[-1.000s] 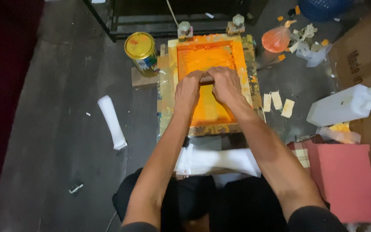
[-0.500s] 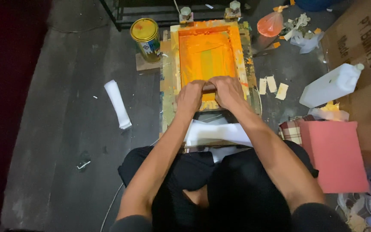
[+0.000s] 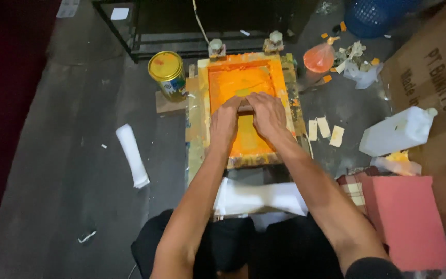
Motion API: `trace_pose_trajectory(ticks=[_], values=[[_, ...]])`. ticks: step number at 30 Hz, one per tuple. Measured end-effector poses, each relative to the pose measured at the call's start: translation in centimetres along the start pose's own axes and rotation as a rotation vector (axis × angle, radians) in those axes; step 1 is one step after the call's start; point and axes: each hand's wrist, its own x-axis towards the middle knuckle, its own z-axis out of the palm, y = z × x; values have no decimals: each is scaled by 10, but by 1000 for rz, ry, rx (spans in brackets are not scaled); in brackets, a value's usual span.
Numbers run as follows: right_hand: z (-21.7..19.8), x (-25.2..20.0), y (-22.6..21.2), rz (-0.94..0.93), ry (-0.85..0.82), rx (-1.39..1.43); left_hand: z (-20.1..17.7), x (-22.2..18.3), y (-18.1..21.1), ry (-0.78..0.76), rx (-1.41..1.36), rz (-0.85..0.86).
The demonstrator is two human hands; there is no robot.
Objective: Manual screen printing of orange ink onto small white strips using a handheld squeegee and a small screen frame.
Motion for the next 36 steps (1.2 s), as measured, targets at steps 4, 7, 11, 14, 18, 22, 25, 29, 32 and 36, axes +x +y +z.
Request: trace_pose_trajectory(ticks=[4,7,11,14,18,22,25,29,32,36], values=[[6,9,-1,22,-2,-16,31,34,-57,-11,28,54],[6,-2,-6,10,26,40,55,34,-90,15,220,124],[4,-20,-6,-83,69,33,55,9,-90,32,267,192],[-9,-46,-25,-74,31,94,50,-22,-79,11,314,210],[-13,-77,-34,-33,-39,63,61,-41,-91,21,370,259],[-22,-83,-37,-31,-106,43,58,-44,-96,-12,357,311],[-27,-68,-32,-28,-167,33,50,-33,-90,-22,356,334],[-29,-37,-21,-28,-81,54,26,-14,-59,-27,210,244],[-21,-6,-10,-72,-13,29,22,11,-52,37,192,223],[0,19,7,-99,40,-14,34,43,-72,103,254,227]])
